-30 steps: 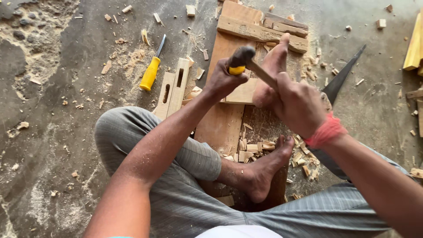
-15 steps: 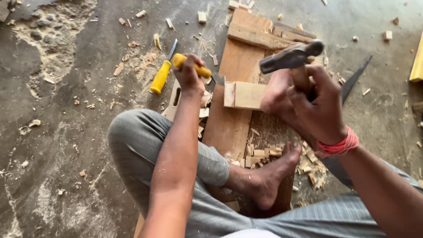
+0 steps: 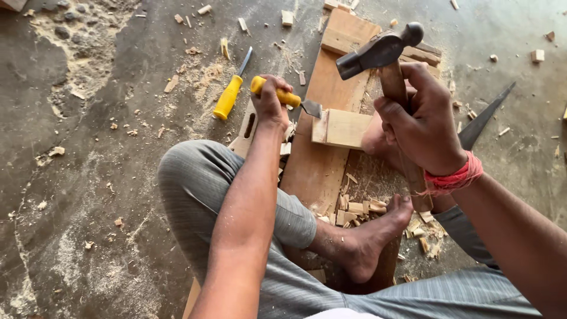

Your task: The person sits cross-legged on the floor and chops a rectangular mortise into a wood block, holding a chisel with one hand and striking it with a mallet in the other. They reposition the chisel repeatedly, clear chips, and turn the block over to work from the other side.

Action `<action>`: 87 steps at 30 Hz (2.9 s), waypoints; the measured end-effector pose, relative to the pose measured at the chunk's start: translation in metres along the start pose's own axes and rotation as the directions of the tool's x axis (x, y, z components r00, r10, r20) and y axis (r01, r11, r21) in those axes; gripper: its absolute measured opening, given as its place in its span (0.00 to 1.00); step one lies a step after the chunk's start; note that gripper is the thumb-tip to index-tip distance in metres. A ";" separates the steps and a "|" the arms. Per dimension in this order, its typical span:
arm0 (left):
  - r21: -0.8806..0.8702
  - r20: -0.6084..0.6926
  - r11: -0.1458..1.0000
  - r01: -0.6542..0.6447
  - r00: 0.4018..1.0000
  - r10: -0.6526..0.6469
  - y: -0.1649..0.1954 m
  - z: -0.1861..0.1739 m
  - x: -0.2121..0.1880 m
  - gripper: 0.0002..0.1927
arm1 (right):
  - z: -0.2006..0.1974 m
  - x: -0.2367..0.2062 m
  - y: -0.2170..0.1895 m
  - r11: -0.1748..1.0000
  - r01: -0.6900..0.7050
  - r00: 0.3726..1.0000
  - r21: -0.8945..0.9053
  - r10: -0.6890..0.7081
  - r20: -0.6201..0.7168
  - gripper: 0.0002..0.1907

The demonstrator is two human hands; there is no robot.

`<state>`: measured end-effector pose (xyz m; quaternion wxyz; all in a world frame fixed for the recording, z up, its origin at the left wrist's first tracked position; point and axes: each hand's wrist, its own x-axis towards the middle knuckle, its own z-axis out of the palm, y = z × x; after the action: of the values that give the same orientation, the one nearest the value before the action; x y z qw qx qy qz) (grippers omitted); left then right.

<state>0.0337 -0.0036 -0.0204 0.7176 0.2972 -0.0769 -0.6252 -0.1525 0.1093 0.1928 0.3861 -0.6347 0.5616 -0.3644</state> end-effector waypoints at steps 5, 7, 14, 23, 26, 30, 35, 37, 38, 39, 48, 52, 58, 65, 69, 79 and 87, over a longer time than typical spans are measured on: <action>0.045 0.020 0.999 0.018 1.000 -0.019 0.000 0.002 -0.005 0.09 | 0.008 0.001 -0.003 1.000 -0.015 1.000 0.007 0.015 0.001 0.15; 0.044 0.026 0.999 -0.018 1.000 0.017 0.000 0.001 -0.005 0.08 | 0.010 -0.001 -0.004 1.000 -0.010 1.000 0.024 0.010 0.025 0.15; -0.006 0.023 1.000 0.015 1.000 -0.015 0.000 -0.002 -0.003 0.10 | 0.016 0.005 -0.007 0.999 -0.008 0.996 0.041 0.004 0.089 0.20; 0.013 -0.005 0.999 0.038 0.999 -0.038 0.005 -0.006 -0.005 0.11 | 0.027 0.036 -0.025 0.993 0.062 0.979 -0.100 -0.041 0.198 0.26; 0.022 -0.034 0.998 0.050 0.998 -0.050 0.006 -0.007 -0.006 0.11 | 0.034 0.040 -0.027 0.995 0.072 0.976 -0.068 -0.056 0.210 0.26; 0.076 -0.004 0.997 0.026 1.000 -0.026 0.008 -0.008 -0.008 0.10 | 0.040 0.040 -0.029 0.996 0.083 0.967 -0.027 -0.074 0.242 0.27; 0.116 -0.001 0.992 0.050 0.999 -0.050 0.013 -0.006 -0.011 0.11 | 0.046 0.044 -0.030 0.993 0.114 0.961 -0.027 -0.104 0.257 0.26; 0.101 0.010 0.994 0.052 0.999 -0.053 0.015 -0.005 -0.013 0.10 | 0.050 0.054 -0.029 0.968 0.164 0.965 -0.193 -0.116 0.235 0.26; 0.125 0.004 0.991 0.053 0.999 -0.054 0.015 -0.004 -0.014 0.10 | 0.054 0.062 -0.027 0.943 0.189 0.966 -0.272 -0.128 0.225 0.27; 0.148 -0.002 0.987 0.054 0.998 -0.055 0.015 -0.003 -0.015 0.10 | 0.057 0.070 -0.025 0.884 0.357 0.927 -0.303 -0.294 0.234 0.26; 0.121 0.020 0.993 0.014 1.000 -0.016 0.017 0.001 -0.017 0.10 | 0.132 0.148 -0.027 0.272 0.726 0.683 -0.631 -0.179 0.708 0.27; 0.172 0.078 0.985 -0.003 0.997 -0.011 0.011 0.001 -0.014 0.06 | 0.145 0.158 -0.030 0.187 0.731 0.679 -0.656 -0.104 0.727 0.19; 0.127 0.133 0.990 -0.062 0.990 0.045 0.001 0.007 -0.012 0.04 | 0.140 0.154 -0.035 0.173 0.727 0.686 -0.664 -0.163 0.709 0.15; -0.185 0.118 0.965 0.186 0.979 -0.166 0.017 0.036 -0.001 0.07 | 0.108 0.147 -0.062 0.486 0.595 0.785 -0.640 -0.180 0.593 0.22; -0.233 0.177 0.958 0.166 0.976 -0.126 0.020 0.032 0.016 0.09 | 0.078 0.139 -0.058 0.438 0.798 0.603 -0.414 -0.577 0.552 0.21; 0.066 0.082 0.988 0.140 0.986 -0.145 0.002 0.003 0.008 0.08 | 0.071 0.124 -0.045 0.473 0.690 0.722 -0.548 -0.395 0.568 0.28; 0.096 0.085 0.987 0.130 0.987 -0.138 0.005 0.003 0.000 0.09 | 0.080 0.141 -0.026 0.403 0.821 0.570 -0.404 -0.623 0.536 0.19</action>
<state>0.0368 -0.0046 -0.0156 0.6553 0.3050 -0.1175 -0.6810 -0.0545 -0.0228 0.1854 0.0365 -0.9502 0.2447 -0.1898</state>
